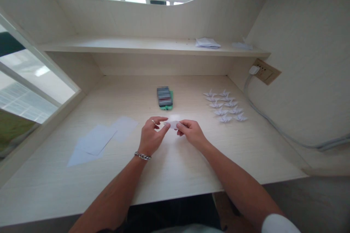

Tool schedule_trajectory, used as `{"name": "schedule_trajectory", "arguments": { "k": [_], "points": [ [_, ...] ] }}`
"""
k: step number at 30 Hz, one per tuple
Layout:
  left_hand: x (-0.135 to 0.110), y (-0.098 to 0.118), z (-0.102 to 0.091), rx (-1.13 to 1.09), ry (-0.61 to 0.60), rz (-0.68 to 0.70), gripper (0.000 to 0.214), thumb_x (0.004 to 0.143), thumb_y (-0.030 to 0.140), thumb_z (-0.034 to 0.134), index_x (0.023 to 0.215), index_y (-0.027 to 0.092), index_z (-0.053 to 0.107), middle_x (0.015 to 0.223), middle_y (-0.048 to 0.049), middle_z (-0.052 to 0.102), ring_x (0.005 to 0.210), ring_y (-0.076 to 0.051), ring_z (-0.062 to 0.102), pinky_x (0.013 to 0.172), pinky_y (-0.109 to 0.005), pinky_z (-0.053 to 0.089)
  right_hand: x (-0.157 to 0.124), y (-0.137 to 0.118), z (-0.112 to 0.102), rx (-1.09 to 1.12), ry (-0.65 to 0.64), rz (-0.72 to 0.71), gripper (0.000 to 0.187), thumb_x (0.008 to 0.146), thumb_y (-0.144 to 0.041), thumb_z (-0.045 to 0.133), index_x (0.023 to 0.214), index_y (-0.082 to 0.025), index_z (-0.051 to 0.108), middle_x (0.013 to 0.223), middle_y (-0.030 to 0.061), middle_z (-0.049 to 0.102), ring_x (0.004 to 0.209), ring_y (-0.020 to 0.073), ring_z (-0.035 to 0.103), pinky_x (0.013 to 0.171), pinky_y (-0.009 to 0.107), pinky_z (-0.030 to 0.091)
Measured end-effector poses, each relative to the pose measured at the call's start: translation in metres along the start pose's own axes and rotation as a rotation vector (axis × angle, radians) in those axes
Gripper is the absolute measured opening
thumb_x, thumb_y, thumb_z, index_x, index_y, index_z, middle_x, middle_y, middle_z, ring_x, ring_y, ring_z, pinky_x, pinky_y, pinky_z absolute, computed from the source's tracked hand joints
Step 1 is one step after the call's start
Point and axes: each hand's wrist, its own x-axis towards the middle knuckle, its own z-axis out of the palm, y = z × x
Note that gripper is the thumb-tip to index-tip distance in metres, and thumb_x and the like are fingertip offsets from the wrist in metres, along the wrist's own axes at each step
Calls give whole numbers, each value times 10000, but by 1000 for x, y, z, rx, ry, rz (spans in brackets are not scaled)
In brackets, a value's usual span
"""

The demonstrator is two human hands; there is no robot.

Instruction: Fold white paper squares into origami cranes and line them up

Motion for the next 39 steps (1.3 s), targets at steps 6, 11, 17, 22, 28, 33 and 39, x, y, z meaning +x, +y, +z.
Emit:
{"name": "schedule_trajectory", "arguments": {
  "k": [6,11,17,22,28,33,39],
  "points": [
    [1,1,3,-200,-269,-117,234,748,357,686,860,154,715,820,-60,736,730,-182,676,669,-279,541,-4,-5,-1,8,-116,23,278,776,-407,626,739,-137,680,575,15,619,529,121,562,544,253,456],
    [0,0,5,-259,-284,-156,199,725,326,706,796,139,701,752,-59,723,697,-171,664,651,-271,528,-4,-6,-1,47,-35,-34,216,712,-338,705,805,-144,683,685,27,669,595,135,606,577,268,495],
    [0,5,2,-369,-335,-185,126,692,248,723,759,145,693,690,-30,699,629,-135,632,610,-243,510,-4,-7,-1,105,-54,3,151,650,-267,745,723,-144,697,611,12,667,554,132,616,552,264,503],
    [1,9,0,-415,-323,-218,50,680,198,710,703,154,702,615,-3,671,570,-111,600,568,-220,490,-7,-11,1,268,-23,46,174,557,-257,797,665,-157,704,572,-1,666,522,135,616,540,281,529],
    [0,9,0,-322,-296,-162,55,684,212,708,699,160,715,645,-13,692,597,-125,616,579,-228,491,-7,-15,-1,273,-82,94,229,610,-348,786,722,-164,709,656,2,674,618,136,629,604,292,544],
    [-1,5,0,-316,-297,-166,122,679,245,733,754,154,701,712,-29,712,658,-143,649,632,-246,522,-4,-12,-4,154,-61,16,199,614,-302,780,734,-159,711,660,13,683,606,133,612,600,274,505],
    [0,4,0,-402,-302,-205,217,652,261,764,808,144,668,776,-43,714,705,-155,666,676,-270,545,-7,-9,-3,27,-8,-93,123,683,-237,715,781,-162,722,757,50,722,700,170,657,678,292,518]
  ]
}}
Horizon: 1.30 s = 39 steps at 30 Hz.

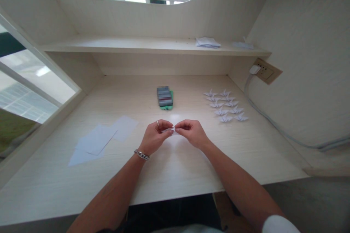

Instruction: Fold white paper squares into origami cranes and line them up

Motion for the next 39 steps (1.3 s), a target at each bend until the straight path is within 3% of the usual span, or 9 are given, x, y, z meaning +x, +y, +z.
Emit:
{"name": "schedule_trajectory", "arguments": {
  "k": [13,18,24,27,30,34,39],
  "points": [
    [0,-7,4,-5,115,37,160,642,221,756,750,152,659,717,-24,694,662,-144,644,648,-270,530,-2,1,6,-26,39,-58,77,684,-232,702,735,-180,676,710,26,684,678,166,634,669,296,517],
    [-1,-7,2,42,96,33,135,638,183,746,735,157,656,698,-21,702,653,-147,652,628,-262,526,-3,0,7,-11,-27,-24,168,688,-210,686,853,-182,679,762,24,682,722,157,636,704,298,508],
    [2,-4,-2,-32,6,-5,368,689,251,728,1027,126,653,721,-45,719,652,-152,657,635,-278,535,0,2,6,68,0,-8,132,655,-227,708,766,-187,649,695,-1,651,639,139,599,620,267,476],
    [4,0,-1,-165,84,-36,514,729,344,706,1170,120,564,837,-77,731,730,-169,677,690,-321,562,4,4,5,91,77,12,167,638,-266,726,769,-187,659,693,10,660,634,150,603,616,276,483],
    [5,-1,2,-221,199,-61,461,717,384,721,1072,133,569,907,-78,718,784,-172,682,723,-335,570,7,6,4,94,185,19,223,652,-303,721,836,-179,695,738,37,693,680,175,631,674,308,509],
    [4,-10,10,-87,86,-32,302,656,335,774,829,132,631,813,-58,712,759,-168,675,739,-311,553,7,8,7,1,228,-36,237,729,-302,667,926,-185,724,910,68,723,801,197,656,754,328,519],
    [4,-16,13,-55,116,21,221,724,330,711,833,142,674,805,-49,718,742,-164,669,734,-301,543,2,6,13,-73,188,-30,184,753,-295,651,874,-173,717,858,65,724,765,195,665,724,310,532]
  ]
}}
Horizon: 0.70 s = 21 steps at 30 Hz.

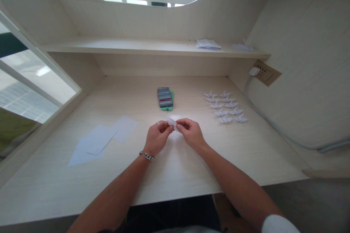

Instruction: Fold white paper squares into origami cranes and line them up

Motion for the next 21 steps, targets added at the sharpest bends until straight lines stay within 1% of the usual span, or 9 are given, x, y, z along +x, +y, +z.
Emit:
{"name": "schedule_trajectory", "arguments": {
  "k": [2,5,11,17,21],
  "points": [
    [0,1,-1,17,16,7,216,730,326,704,840,143,677,798,-44,717,738,-163,667,726,-295,542,-1,-2,0,-47,3,-6,186,754,-308,659,866,-171,714,857,72,725,759,198,667,711,310,535],
    [-1,5,-1,67,26,24,200,742,322,691,838,147,678,766,-34,708,715,-159,662,703,-284,540,-2,-3,0,-108,50,-37,185,759,-322,663,857,-174,717,865,76,725,758,198,665,697,311,537],
    [-3,7,0,163,46,55,168,767,316,663,821,158,680,755,-28,709,694,-153,658,668,-260,529,-2,-3,1,-153,90,-61,150,756,-311,663,807,-181,718,825,59,721,747,193,659,679,304,534],
    [-3,2,-2,253,55,109,194,785,342,650,863,172,700,814,-46,730,739,-174,671,694,-274,524,-2,-4,0,-189,74,-67,139,730,-311,685,770,-179,706,794,63,704,704,186,643,636,292,514],
    [-4,3,-3,308,32,142,180,806,326,633,887,188,715,856,-47,735,777,-182,672,727,-284,519,-1,-5,-1,-187,20,-28,136,721,-298,684,764,-170,696,762,60,700,677,183,633,631,293,502]
  ]
}}
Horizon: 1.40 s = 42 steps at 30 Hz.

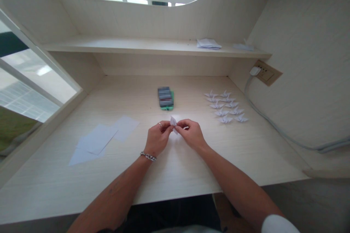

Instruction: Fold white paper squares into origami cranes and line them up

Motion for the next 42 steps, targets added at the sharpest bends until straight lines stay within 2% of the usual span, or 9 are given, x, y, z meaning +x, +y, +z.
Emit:
{"name": "schedule_trajectory", "arguments": {
  "k": [3,9,19,29,42],
  "points": [
    [0,2,0,21,-20,13,181,813,325,629,904,196,717,897,-51,735,805,-184,673,745,-291,518,1,1,0,13,-28,9,131,735,-297,663,758,-170,684,739,51,695,670,181,631,625,287,494],
    [-1,3,1,-22,126,-37,225,730,346,720,857,164,677,810,-47,717,715,-170,671,698,-286,543,-1,-2,1,14,57,15,143,750,-307,645,743,-167,674,725,47,694,652,176,624,635,286,489],
    [-1,2,1,49,209,45,191,765,329,689,867,169,694,818,-35,716,693,-153,673,674,-280,568,-5,-4,7,-4,52,-49,137,770,-289,621,754,-163,672,728,40,695,664,165,638,641,271,510],
    [-2,4,0,108,221,111,152,785,302,672,865,177,703,840,-36,714,710,-149,680,670,-271,578,-7,-5,7,-9,54,-53,121,775,-272,622,772,-166,680,742,35,700,672,164,650,639,265,519],
    [-1,5,0,123,221,89,187,778,314,672,897,173,701,854,-41,712,724,-153,677,667,-274,574,-7,-3,8,-12,54,-77,105,781,-256,622,771,-171,681,742,25,696,673,157,648,626,254,521]
  ]
}}
